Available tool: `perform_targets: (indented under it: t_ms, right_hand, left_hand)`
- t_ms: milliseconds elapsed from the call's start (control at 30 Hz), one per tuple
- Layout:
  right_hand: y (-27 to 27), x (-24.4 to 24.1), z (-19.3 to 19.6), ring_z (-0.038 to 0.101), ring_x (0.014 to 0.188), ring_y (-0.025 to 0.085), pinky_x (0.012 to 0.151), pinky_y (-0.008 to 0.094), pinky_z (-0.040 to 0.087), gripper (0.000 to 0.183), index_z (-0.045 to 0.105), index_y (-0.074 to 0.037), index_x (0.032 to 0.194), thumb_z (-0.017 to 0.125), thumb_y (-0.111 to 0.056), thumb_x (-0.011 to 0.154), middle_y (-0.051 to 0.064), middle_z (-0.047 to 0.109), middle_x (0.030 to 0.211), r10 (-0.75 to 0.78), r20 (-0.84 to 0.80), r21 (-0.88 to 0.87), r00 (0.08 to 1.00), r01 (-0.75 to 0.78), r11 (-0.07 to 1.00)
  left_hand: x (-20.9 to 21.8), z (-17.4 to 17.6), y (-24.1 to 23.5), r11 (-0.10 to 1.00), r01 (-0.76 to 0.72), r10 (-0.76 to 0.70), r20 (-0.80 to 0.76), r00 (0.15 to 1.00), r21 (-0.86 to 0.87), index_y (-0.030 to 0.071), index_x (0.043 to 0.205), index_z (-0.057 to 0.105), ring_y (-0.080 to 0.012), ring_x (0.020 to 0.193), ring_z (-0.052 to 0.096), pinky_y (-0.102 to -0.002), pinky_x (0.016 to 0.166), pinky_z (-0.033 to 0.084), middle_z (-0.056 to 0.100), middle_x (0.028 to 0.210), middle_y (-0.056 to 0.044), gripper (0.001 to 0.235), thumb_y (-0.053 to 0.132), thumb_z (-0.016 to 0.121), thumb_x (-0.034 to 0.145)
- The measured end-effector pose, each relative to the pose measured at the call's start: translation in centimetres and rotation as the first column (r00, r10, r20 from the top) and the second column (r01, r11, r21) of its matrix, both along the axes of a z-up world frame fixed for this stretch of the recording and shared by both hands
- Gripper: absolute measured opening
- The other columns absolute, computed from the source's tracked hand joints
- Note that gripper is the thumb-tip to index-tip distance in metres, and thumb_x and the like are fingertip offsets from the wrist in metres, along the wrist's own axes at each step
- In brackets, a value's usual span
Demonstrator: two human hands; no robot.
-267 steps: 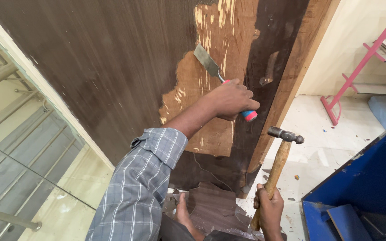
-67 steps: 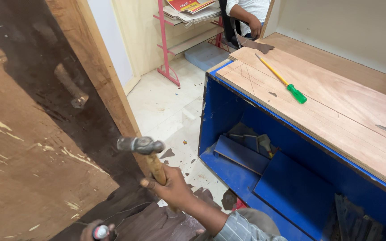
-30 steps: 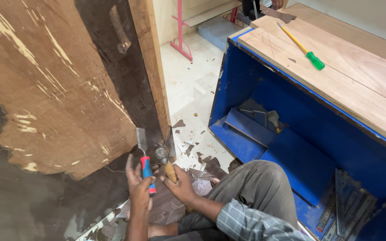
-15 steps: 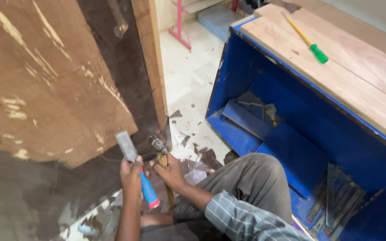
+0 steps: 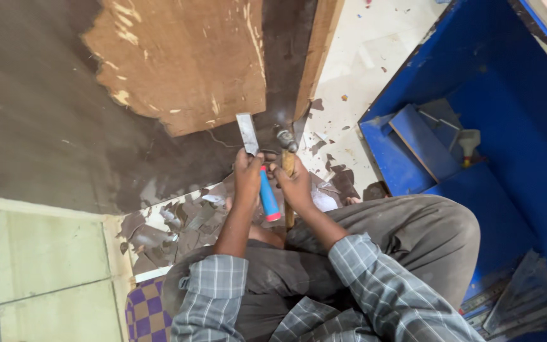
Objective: The person sits on the floor and uses a hammer and a scraper to remove dark brown wallpaper from a wooden surface. They repeatedly strike the scraper with the hammer to pry off the material, which falls onto the floor.
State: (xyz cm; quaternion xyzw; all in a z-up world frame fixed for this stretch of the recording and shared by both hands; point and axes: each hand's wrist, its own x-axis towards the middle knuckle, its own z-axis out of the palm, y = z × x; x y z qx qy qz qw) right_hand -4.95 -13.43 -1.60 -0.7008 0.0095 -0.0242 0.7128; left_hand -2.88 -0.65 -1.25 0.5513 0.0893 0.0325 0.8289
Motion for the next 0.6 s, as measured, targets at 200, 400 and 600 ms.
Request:
perform_targets:
  t_ms: [200, 400, 600]
  right_hand:
    - [-1.0, 1.4, -0.8, 0.057, 0.059, 0.008, 0.051, 0.025, 0.049, 0.029, 0.055, -0.001, 0.115, 0.070, -0.015, 0.095, 0.001, 0.059, 0.076, -0.001, -0.015, 0.003, 1.000, 0.001, 1.000]
    - [-1.2, 0.7, 0.6, 0.055, 0.059, 0.006, 0.051, 0.024, 0.048, 0.029, 0.055, -0.003, 0.116, 0.070, -0.015, 0.094, -0.001, 0.055, 0.074, -0.022, 0.016, -0.041, 1.000, 0.023, 0.999]
    - [-0.7, 0.2, 0.7, 0.056, 0.060, 0.007, 0.053, 0.025, 0.048, 0.027, 0.057, 0.000, 0.113, 0.072, -0.017, 0.098, -0.001, 0.057, 0.075, 0.028, 0.025, -0.008, 0.999, -0.028, 1.000]
  left_hand:
    - [-0.2, 0.8, -0.1, 0.999, -0.010, 0.014, -0.115, 0.993, 0.039, 0.005, 0.108, 0.057, -0.0135, 0.065, 0.068, -0.026, 0.054, 0.053, 0.076, 0.086, -0.012, 0.019, 0.023, 0.054, 0.103]
    - [-0.3, 1.4, -0.3, 0.995, -0.025, 0.036, -0.113, 0.993, 0.097, 0.005, 0.103, 0.064, -0.0108, 0.066, 0.064, -0.026, 0.054, 0.051, 0.073, 0.086, -0.007, 0.025, 0.029, 0.061, 0.102]
    - [-0.5, 1.1, -0.4, 0.995, -0.043, 0.042, 0.018, 0.999, 0.091, 0.001, 0.097, 0.067, -0.0084, 0.072, 0.066, -0.023, 0.063, 0.053, 0.072, 0.085, -0.005, 0.021, 0.023, 0.067, 0.100]
